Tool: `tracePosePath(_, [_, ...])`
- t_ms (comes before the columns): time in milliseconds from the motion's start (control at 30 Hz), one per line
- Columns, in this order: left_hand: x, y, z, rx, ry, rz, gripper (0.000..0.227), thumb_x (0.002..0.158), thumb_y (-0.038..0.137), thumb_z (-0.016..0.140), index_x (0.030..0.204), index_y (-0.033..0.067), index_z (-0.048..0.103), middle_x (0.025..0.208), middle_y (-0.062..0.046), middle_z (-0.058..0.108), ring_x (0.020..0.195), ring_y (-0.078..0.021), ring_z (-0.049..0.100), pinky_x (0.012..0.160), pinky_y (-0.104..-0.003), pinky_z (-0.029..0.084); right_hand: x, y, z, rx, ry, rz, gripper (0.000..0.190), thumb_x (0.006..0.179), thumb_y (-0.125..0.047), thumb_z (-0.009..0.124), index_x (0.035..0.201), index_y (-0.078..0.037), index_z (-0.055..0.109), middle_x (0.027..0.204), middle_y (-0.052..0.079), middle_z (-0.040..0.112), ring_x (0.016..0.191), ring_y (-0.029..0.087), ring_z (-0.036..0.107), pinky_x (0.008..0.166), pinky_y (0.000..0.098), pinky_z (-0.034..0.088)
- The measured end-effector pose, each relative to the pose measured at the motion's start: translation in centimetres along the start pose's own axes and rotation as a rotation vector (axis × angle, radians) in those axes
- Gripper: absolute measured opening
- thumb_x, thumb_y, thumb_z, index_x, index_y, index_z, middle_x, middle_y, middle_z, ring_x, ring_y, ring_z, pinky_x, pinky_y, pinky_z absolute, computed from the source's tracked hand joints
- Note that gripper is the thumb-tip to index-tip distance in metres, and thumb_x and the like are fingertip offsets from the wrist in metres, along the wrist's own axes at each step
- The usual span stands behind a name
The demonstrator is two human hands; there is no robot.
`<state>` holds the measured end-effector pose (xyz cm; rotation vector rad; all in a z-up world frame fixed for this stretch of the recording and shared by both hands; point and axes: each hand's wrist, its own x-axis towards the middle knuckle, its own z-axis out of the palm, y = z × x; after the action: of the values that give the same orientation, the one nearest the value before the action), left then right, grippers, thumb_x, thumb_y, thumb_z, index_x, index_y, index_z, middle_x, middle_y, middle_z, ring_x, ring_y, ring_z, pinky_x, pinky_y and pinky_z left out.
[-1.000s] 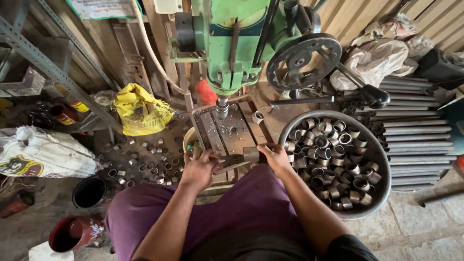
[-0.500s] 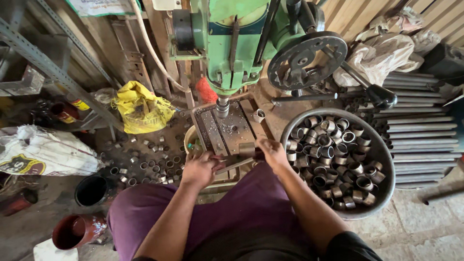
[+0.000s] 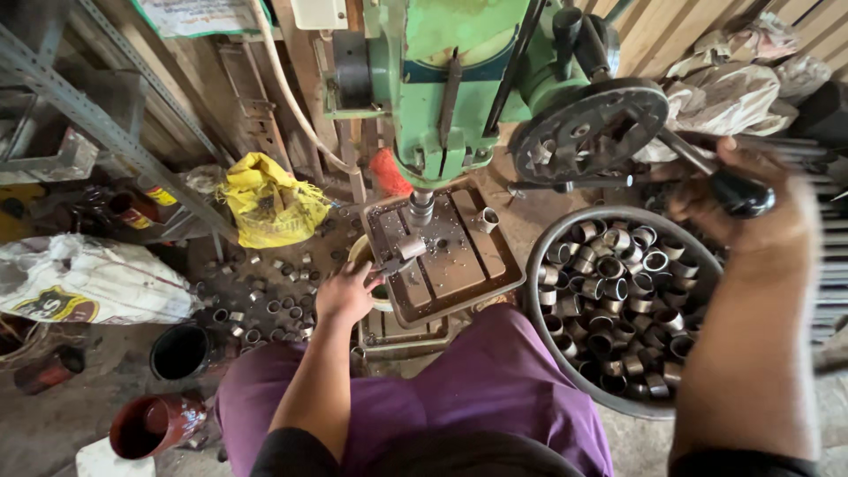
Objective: The person operates a green drill press to drill holes into small cylindrical metal parts. They pick up parts from a large metal bowl, place them under the drill bit, and use a lever to lower the drill. After drilling, the parts are placed into a tray on the machine's table.
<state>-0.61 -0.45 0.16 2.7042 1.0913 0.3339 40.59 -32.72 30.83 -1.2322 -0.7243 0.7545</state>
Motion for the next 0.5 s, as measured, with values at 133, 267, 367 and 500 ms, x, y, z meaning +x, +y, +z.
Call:
tracePosePath(133, [0.5, 0.4, -1.0, -0.055, -0.052, -0.075, 0.031, 0.088, 0.044, 0.072, 0.114, 0.0262, 0.071, 0.114, -0.002, 0.071, 0.107, -0.0280, 0.069, 0.089, -0.044, 0.056, 1.7, -4.6, -2.1, -0.284, -0.134, 0.019, 0.044, 0.117, -0.026, 0.053, 0.125, 0.017, 0.054, 0.102, 0.029, 0.070, 0.075, 0.031, 0.072, 0.063, 0.0398, 0.059])
tracePosePath(267, [0.4, 0.5, -2.6, -0.015, -0.078, -0.072, 0.035, 0.088, 0.048, 0.071, 0.116, 0.0267, 0.071, 0.112, -0.002, 0.071, 0.104, -0.0301, 0.068, 0.091, -0.046, 0.054, 0.5, -5.9, 1.3, -0.548, -0.141, 0.028, 0.052, 0.102, -0.020, 0.057, 0.146, 0.007, 0.053, 0.107, 0.022, 0.075, 0.072, 0.023, 0.073, 0.062, 0.0347, 0.060])
tracePosePath(367, [0.5, 0.6, -3.3, 0.022, -0.073, -0.050, 0.037, 0.088, 0.049, 0.071, 0.117, 0.0261, 0.071, 0.112, -0.002, 0.070, 0.103, -0.0307, 0.068, 0.091, -0.046, 0.053, 1.1, -5.4, 4.1, -1.290, -0.096, 0.310, 0.044, 0.101, -0.019, 0.063, 0.142, -0.003, 0.064, 0.093, 0.019, 0.077, 0.068, 0.027, 0.068, 0.061, 0.0409, 0.055])
tracePosePath(500, [0.4, 0.6, -3.3, 0.028, -0.088, -0.050, 0.037, 0.089, 0.051, 0.068, 0.118, 0.0268, 0.071, 0.114, -0.001, 0.070, 0.108, -0.0288, 0.067, 0.093, -0.045, 0.053, 1.0, -2.8, 4.9, -1.025, -0.080, 0.111, 0.031, 0.099, -0.013, 0.068, 0.124, 0.005, 0.073, 0.081, 0.016, 0.075, 0.067, 0.015, 0.063, 0.065, 0.0307, 0.051])
